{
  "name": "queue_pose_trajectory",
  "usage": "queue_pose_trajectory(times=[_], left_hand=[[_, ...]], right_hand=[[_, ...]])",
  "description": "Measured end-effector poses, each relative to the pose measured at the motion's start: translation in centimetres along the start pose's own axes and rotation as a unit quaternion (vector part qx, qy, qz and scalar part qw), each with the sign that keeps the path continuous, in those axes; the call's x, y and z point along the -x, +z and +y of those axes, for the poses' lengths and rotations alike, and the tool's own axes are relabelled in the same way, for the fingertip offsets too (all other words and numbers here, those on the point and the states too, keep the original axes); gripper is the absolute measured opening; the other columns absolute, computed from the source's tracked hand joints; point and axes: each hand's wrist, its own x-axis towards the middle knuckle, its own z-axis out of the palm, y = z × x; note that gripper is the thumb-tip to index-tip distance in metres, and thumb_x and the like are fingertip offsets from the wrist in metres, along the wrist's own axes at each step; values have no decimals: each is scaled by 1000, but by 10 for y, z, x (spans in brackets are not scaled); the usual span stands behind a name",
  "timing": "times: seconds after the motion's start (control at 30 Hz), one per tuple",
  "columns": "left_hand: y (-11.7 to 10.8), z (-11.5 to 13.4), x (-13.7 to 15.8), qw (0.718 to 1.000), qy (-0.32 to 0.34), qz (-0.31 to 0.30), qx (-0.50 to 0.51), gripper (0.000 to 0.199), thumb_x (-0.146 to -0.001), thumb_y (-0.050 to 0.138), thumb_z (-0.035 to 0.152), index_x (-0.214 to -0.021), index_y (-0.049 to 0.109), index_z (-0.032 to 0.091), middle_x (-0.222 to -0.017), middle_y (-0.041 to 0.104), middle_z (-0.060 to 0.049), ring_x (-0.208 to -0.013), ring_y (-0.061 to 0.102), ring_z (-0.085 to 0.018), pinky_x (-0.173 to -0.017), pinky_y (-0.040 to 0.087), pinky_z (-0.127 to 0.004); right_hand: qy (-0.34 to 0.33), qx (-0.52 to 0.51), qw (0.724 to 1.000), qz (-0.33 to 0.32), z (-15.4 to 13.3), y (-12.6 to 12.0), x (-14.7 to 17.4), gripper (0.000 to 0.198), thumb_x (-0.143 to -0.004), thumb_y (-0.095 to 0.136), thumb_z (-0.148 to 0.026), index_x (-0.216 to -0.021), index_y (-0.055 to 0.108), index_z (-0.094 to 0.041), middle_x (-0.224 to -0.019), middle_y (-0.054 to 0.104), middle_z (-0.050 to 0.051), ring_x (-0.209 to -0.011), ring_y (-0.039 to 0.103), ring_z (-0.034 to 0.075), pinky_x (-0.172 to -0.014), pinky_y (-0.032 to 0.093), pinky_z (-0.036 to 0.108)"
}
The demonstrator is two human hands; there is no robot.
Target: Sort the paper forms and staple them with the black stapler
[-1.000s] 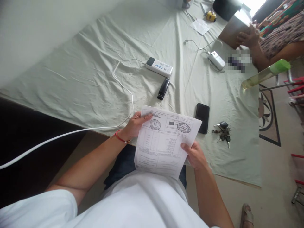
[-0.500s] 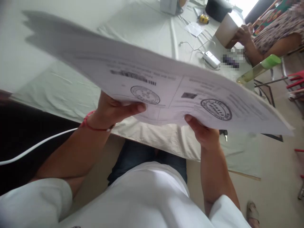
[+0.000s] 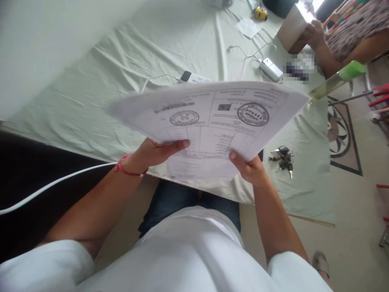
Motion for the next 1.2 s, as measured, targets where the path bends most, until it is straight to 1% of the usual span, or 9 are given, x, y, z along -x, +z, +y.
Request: queue_pose_trajectory(times=[0.1,0.2,0.27,0.37,0.53,0.67,0.77,0.9,1.2], left_hand=[[10,-7,10,994,-66,-49,65,45,-80,89,50,-109,81,16,-109,82,-10,-108,76,-33,-94,64,-43],[16,-22,9,984,-134,-66,98,47,-84,83,59,-103,79,15,-96,81,-11,-94,77,-30,-82,65,-40],[19,-31,2,982,-150,-23,111,52,-85,79,65,-104,76,17,-89,80,-9,-85,76,-27,-75,63,-36],[26,-41,-13,983,-126,53,121,50,-91,70,67,-107,72,20,-92,78,-7,-90,75,-24,-76,59,-32],[37,-58,-25,990,-78,89,75,40,-98,64,58,-99,66,18,-104,75,-8,-108,70,-22,-92,54,-31],[32,-69,-34,991,-79,111,5,23,-102,56,40,-93,62,19,-90,71,-4,-87,65,-17,-78,50,-28],[23,-70,-46,982,-82,124,-113,13,-97,55,25,-90,63,19,-84,69,-3,-80,61,-17,-73,46,-28],[12,-67,-63,965,-93,97,-226,15,-92,59,23,-79,64,19,-77,68,-4,-74,59,-18,-67,40,-30],[11,-60,-95,956,-136,76,-249,33,-82,59,10,-52,54,20,-52,44,1,-55,40,-14,-57,27,-32]], right_hand=[[108,-77,991,16,-6,0,13,52,-80,83,-64,-115,81,-26,-123,81,8,-128,72,34,-115,57,52],[224,-135,965,-15,1,-3,30,48,-79,87,-59,-112,83,-25,-119,83,7,-115,78,35,-102,65,52],[284,-162,945,-21,11,-4,42,43,-79,88,-57,-109,84,-26,-115,84,6,-106,81,33,-97,67,49],[339,-180,923,-26,22,-2,58,43,-80,88,-58,-108,84,-26,-112,85,7,-100,83,31,-95,68,46],[358,-185,915,-16,27,5,66,47,-79,87,-60,-109,84,-24,-109,85,9,-101,82,33,-94,69,47],[376,-178,909,-18,30,5,63,47,-77,89,-60,-106,84,-23,-105,85,10,-96,83,33,-89,69,46],[387,-176,905,-25,31,4,60,47,-77,89,-59,-105,84,-23,-104,86,9,-95,83,32,-88,70,45],[397,-167,902,-18,27,6,54,47,-73,91,-60,-101,84,-22,-100,86,9,-91,83,32,-83,71,45],[404,-127,906,-16,31,1,36,39,-80,87,-57,-100,84,-24,-104,85,9,-94,83,34,-83,70,47]])
